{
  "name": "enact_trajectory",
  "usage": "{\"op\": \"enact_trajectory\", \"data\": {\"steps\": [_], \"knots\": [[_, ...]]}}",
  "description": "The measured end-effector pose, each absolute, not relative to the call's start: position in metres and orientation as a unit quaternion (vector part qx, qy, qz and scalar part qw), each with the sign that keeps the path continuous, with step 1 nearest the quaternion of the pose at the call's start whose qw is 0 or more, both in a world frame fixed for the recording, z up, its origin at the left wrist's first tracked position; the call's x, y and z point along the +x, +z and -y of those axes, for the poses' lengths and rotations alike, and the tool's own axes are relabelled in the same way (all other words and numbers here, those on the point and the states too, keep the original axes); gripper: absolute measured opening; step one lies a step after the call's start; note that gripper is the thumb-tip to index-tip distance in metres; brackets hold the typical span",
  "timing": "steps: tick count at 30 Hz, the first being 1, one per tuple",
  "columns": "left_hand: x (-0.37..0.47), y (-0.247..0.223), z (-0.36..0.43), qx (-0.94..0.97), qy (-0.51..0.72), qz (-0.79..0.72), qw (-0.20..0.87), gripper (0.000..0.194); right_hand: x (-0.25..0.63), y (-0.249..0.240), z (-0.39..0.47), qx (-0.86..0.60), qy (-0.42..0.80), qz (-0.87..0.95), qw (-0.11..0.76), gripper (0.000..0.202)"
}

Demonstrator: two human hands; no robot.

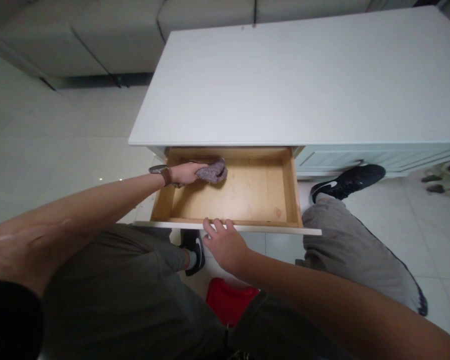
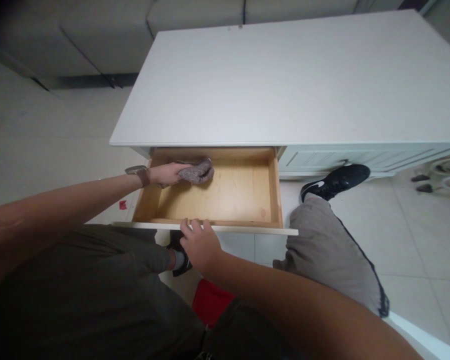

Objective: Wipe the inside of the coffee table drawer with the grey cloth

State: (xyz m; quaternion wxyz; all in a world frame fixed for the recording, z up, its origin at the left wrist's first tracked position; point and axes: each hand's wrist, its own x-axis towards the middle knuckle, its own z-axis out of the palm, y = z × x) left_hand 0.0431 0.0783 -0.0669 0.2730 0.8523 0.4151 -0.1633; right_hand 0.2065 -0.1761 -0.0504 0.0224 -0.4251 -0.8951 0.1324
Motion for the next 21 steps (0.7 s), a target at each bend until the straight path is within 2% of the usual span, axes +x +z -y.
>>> {"op": "enact_trajectory", "data": {"steps": [4,9,11,16,21], "knots": [[0.091,-0.051,-0.047,0.882,-0.118,-0.272,0.366,0.059,0.205,-0.050,0.176,-0.428,0.128,0.894,0.024,0.025],[0.138,-0.069,0.014,0.877,-0.079,-0.084,0.467,0.055,0.206,-0.057,0.176,-0.419,0.121,0.898,0.051,0.024],[0.142,-0.076,0.027,0.871,-0.068,-0.056,0.484,0.051,0.207,-0.060,0.176,-0.409,0.131,0.900,0.081,0.024],[0.132,-0.072,0.024,0.883,-0.097,-0.060,0.456,0.053,0.202,-0.061,0.179,-0.320,0.153,0.922,0.152,0.028],[0.106,-0.054,0.012,0.907,-0.144,-0.072,0.390,0.036,0.188,-0.058,0.191,-0.213,0.199,0.941,0.171,0.026]]}}
